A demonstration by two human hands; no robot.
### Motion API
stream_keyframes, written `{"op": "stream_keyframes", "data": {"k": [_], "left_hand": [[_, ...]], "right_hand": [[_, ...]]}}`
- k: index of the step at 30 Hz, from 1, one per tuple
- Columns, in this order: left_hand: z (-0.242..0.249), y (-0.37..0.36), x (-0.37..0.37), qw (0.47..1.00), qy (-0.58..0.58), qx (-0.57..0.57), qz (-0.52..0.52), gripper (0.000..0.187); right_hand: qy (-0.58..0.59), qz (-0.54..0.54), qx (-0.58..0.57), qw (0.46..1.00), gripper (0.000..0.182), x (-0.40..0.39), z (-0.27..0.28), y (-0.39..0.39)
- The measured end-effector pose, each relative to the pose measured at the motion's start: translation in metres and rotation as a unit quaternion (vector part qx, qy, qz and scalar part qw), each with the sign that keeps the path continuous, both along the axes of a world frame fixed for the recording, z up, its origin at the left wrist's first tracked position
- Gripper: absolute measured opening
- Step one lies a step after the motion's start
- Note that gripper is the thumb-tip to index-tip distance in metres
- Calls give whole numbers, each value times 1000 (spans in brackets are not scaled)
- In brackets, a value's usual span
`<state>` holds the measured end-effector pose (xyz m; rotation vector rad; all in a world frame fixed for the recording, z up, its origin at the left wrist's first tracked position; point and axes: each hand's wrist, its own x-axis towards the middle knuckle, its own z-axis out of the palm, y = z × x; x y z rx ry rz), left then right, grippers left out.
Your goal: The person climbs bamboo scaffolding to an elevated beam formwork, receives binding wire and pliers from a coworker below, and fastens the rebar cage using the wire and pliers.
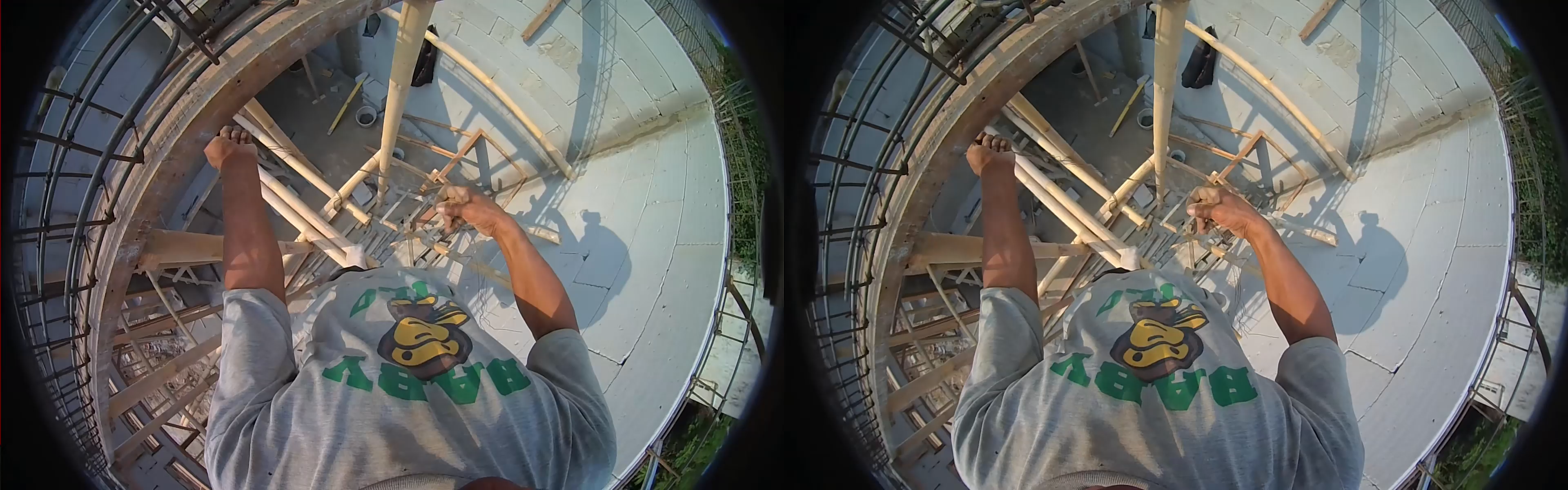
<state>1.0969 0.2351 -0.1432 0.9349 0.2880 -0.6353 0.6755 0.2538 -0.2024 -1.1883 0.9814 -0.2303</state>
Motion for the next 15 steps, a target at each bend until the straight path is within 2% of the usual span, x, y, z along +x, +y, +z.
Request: {"op": "stream_keyframes", "data": {"k": [2, 5, 6, 9, 12, 14, 15], "left_hand": [[-11, -5, 30, 999, -37, -10, 10, 26], [-45, -15, 89, 995, -10, -87, 57, 34], [-49, -17, 103, 991, -2, -109, 73, 34], [-52, -13, 120, 988, 9, -127, 89, 35], [-47, -8, 129, 986, 12, -135, 93, 38], [-45, -2, 132, 986, 11, -138, 94, 40], [-45, 0, 135, 987, 9, -135, 92, 41]], "right_hand": [[-12, -20, 7, 1000, 21, 13, 5, 20], [33, 6, 15, 999, 21, 20, -9, 40], [71, -28, 51, 996, 22, 29, 3, 50], [90, 44, -38, 994, 25, 30, -10, 74], [33, 90, -222, 970, 25, 3, -15, 82], [61, 110, -199, 972, 25, 3, 1, 73], [118, 112, -113, 980, 26, 3, 32, 68]]}}
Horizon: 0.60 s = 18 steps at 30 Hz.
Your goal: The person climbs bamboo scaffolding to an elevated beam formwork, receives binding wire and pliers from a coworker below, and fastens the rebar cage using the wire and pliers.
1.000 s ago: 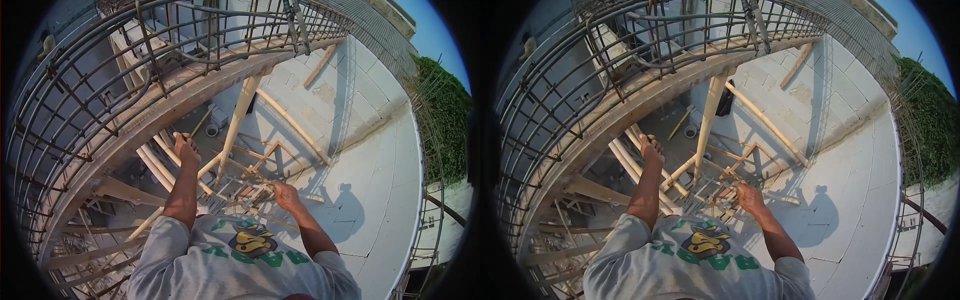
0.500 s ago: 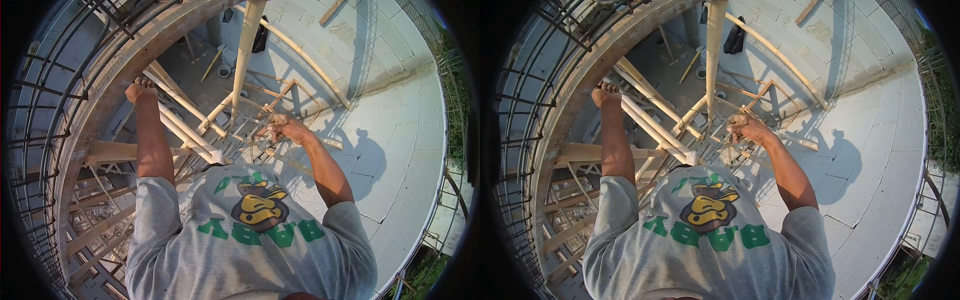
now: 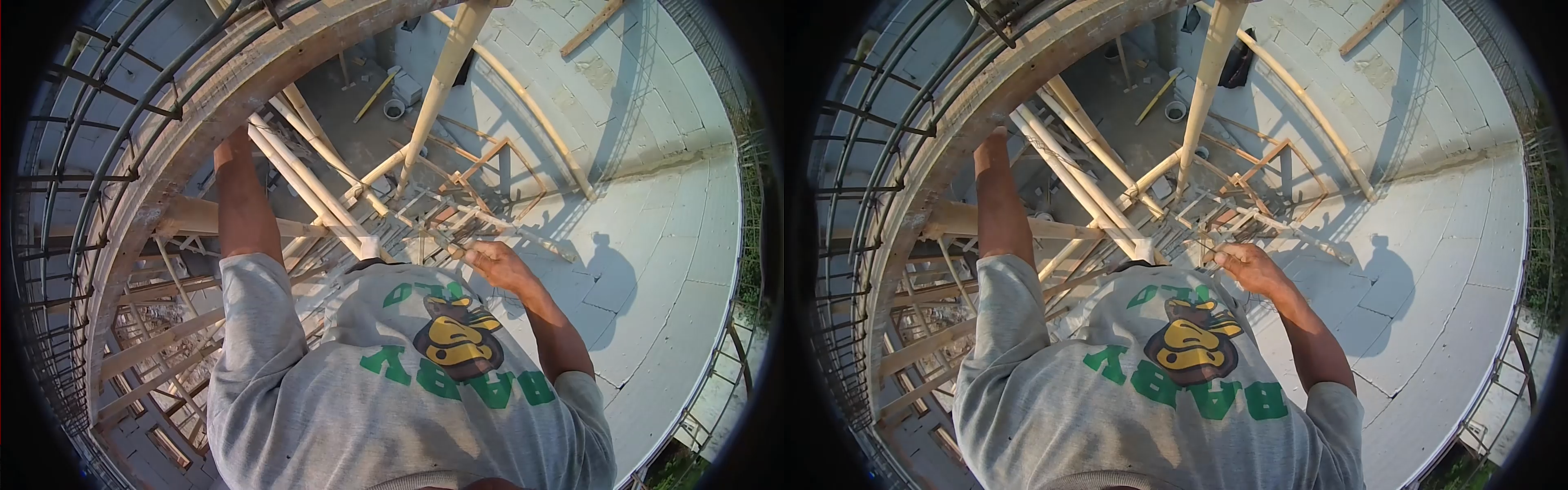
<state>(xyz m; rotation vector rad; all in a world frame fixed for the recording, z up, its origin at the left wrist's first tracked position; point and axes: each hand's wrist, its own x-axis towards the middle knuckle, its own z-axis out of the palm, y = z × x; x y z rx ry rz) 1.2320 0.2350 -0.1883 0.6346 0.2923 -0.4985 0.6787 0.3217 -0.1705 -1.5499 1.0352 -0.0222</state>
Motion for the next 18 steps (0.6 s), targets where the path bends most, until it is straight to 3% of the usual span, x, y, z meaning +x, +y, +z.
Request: {"op": "stream_keyframes", "data": {"k": [1, 4, 7, 9, 11, 13, 14, 18], "left_hand": [[-1, 1, 5, 1000, -3, 6, -1, 43], [-6, -4, 21, 999, -15, 27, -13, 47], [-10, -2, 26, 997, -35, 54, -36, 53], [-20, 2, 14, 989, -76, 93, -82, 57], [-22, 14, -29, 966, -145, 138, -164, 60], [-7, 30, -112, 921, -213, 184, -268, 95], [-25, 31, -131, 907, -194, 168, -334, 107], [-55, 46, -247, 801, -205, 157, -540, 92]], "right_hand": [[67, -22, 82, 994, 27, -3, 17, -3], [-99, -68, 172, 978, 31, -19, -5, -22], [-181, -36, 187, 965, 33, -15, -13, -43], [-183, -90, 191, 960, 30, -8, -12, -54], [-188, -130, 189, 955, 28, -1, -11, -66], [-200, -154, 176, 951, 27, 9, -10, -82], [-209, -162, 170, 949, 28, 15, -8, -88], [-237, -192, 188, 934, 38, 37, -8, -111]]}}
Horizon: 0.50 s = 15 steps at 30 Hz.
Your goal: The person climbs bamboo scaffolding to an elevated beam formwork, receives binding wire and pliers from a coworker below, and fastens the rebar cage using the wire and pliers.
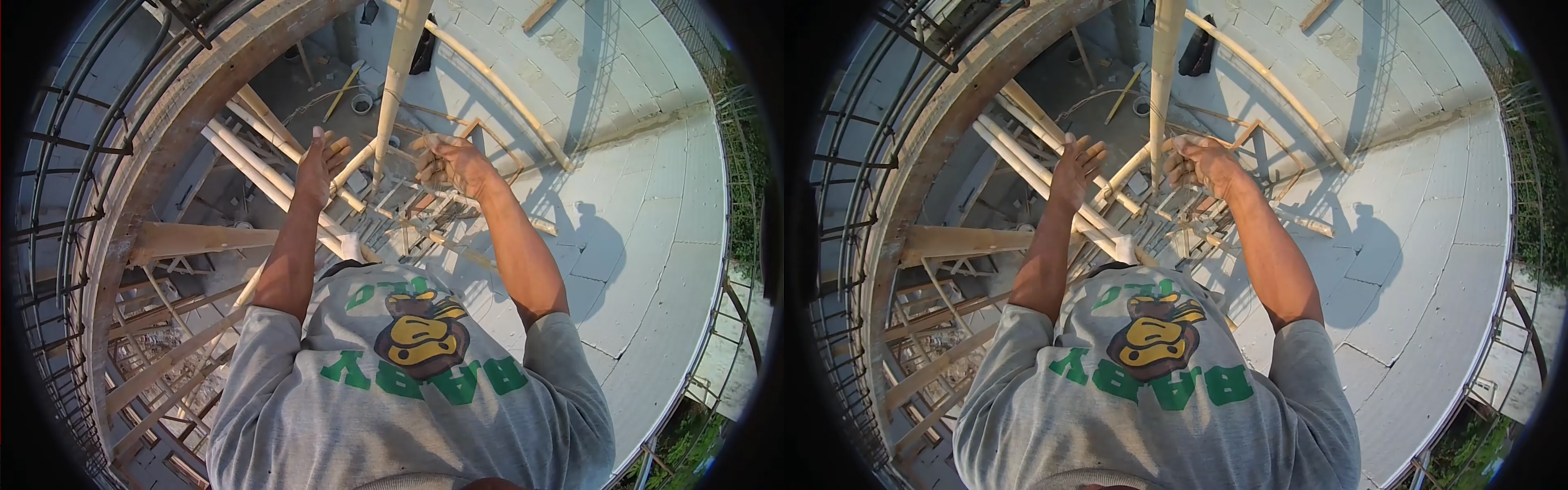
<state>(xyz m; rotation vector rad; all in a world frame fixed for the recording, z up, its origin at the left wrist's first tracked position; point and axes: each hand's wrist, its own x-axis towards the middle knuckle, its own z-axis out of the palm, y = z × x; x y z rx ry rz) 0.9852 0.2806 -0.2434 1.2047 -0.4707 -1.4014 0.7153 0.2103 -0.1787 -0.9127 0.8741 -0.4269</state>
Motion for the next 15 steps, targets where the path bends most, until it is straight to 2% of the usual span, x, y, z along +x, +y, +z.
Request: {"op": "stream_keyframes", "data": {"k": [2, 3, 6, 7, 10, 12, 15], "left_hand": [[1, 4, -44, 993, 1, -18, -117, 86], [4, 6, -60, 985, 17, -33, -171, 84], [54, 17, -88, 951, -24, -74, -299, 85], [58, 16, -89, 957, -42, -80, -276, 82], [58, 11, -88, 964, -104, -83, -231, 73], [42, 7, -84, 958, -156, -69, -232, 66], [58, 15, -89, 967, -163, -76, -181, 53]], "right_hand": [[19, -43, -2, 999, 41, 21, 8, 0], [-8, -45, 3, 999, 43, 26, 10, 1], [52, -51, -19, 997, 43, 39, 17, 3], [30, -65, -3, 997, 43, 41, 15, 3], [11, -74, -54, 996, 41, 46, 21, 10], [-6, -83, -6, 996, 38, 53, 29, 14], [-47, -151, 16, 987, 36, 51, 12, 8]]}}
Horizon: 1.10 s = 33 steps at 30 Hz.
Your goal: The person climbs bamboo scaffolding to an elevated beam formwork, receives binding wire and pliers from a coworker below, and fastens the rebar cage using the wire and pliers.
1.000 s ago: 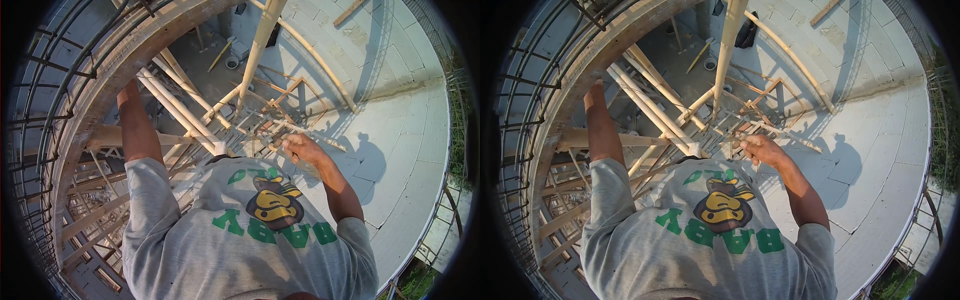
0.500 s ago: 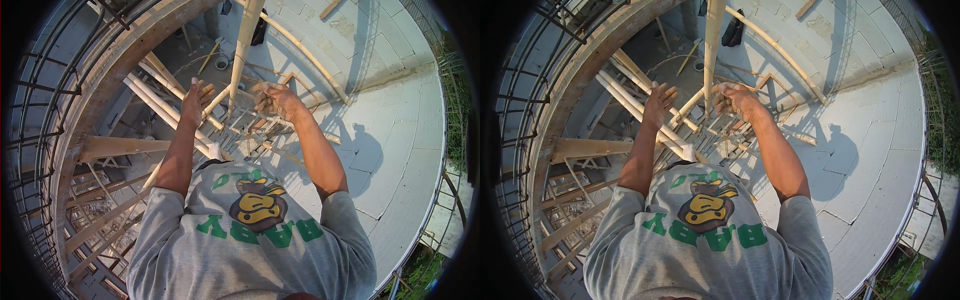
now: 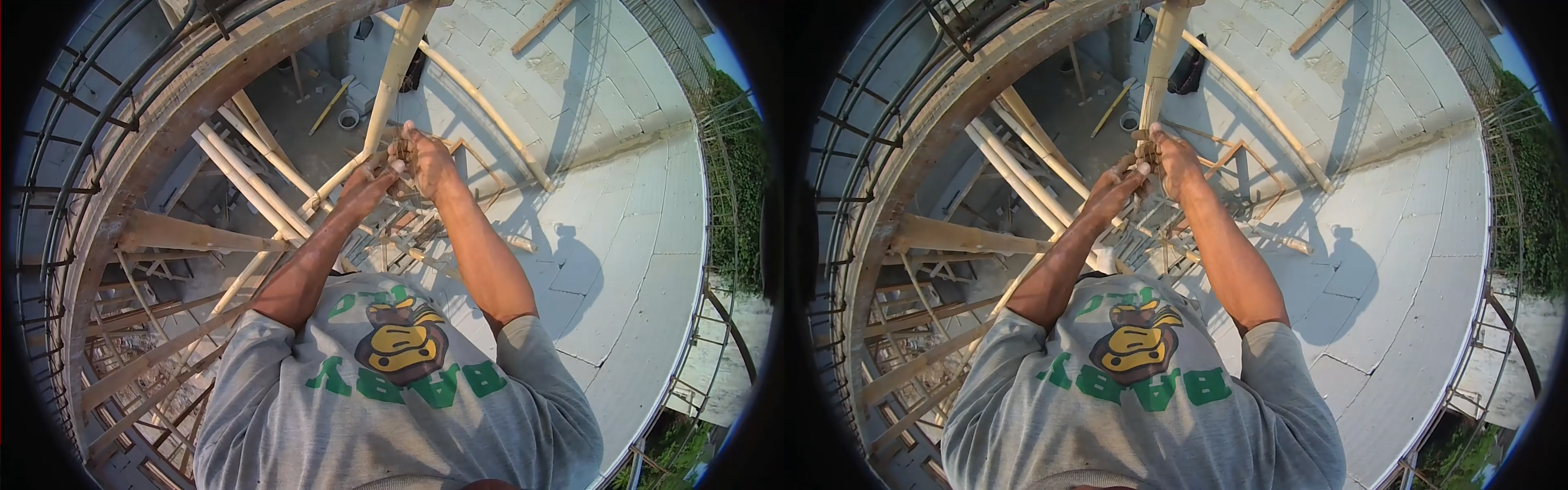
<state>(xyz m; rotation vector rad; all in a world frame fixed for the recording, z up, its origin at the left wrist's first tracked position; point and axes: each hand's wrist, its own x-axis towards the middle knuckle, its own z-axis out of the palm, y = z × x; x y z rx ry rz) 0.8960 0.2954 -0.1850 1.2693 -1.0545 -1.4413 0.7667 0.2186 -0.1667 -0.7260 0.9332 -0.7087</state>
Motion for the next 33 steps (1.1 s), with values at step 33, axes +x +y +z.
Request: {"op": "stream_keyframes", "data": {"k": [33], "left_hand": [[23, 28, 33, 959, 263, 103, 22, 25]], "right_hand": [[473, 135, -460, 739, 23, 6, 9, -25]]}}
